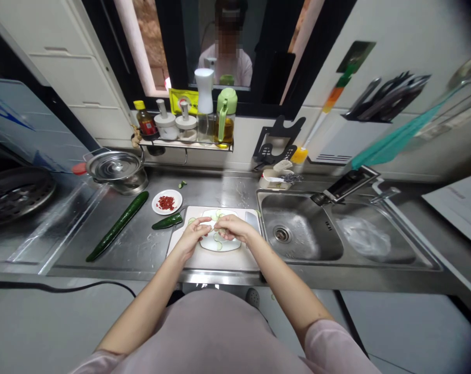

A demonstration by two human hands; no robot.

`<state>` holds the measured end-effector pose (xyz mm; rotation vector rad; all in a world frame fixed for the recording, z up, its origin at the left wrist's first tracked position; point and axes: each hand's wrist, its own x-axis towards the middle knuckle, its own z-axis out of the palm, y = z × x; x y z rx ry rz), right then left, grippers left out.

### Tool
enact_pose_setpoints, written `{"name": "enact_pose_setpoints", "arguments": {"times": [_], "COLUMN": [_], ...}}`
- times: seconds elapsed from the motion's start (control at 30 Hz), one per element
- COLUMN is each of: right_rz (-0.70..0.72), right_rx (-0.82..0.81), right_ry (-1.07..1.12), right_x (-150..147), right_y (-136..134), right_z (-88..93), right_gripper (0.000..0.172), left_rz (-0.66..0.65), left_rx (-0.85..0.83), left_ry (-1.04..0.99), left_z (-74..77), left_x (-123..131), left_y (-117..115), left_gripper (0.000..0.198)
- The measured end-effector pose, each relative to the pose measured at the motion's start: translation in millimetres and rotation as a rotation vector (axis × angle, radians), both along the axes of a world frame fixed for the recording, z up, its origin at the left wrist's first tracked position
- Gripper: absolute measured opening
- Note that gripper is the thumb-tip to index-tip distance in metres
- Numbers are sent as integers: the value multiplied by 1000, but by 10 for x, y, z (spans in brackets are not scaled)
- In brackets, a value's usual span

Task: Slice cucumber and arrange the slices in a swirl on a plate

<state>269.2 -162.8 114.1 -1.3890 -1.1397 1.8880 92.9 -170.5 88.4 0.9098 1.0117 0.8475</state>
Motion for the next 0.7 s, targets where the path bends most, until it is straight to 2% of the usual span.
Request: {"name": "enact_pose_setpoints", "arguments": {"times": [0.13, 0.27, 0.47, 0.57, 0.7], "right_rz": [5, 0, -6, 28, 108], "right_rx": [47, 96, 210, 326, 500], "right_ry": [-90, -165, -324, -462, -648], "right_x": [60, 88, 107, 127, 136], "right_y": [19, 21, -2, -7, -34], "right_z": [-123, -263, -545, -673, -765], "right_gripper": [17, 19, 10, 3, 14], "left_rz": [24, 15, 8, -27, -87], "left_rx": [104, 183, 296, 332, 374], "left_ry": [58, 152, 417, 602, 770], "left_z": [-76, -223, -465, -543, -603], "left_x": [14, 15, 7, 19, 55], "left_y": [12, 8, -28, -28, -23], "left_gripper": [50, 41, 30, 25, 22]}}
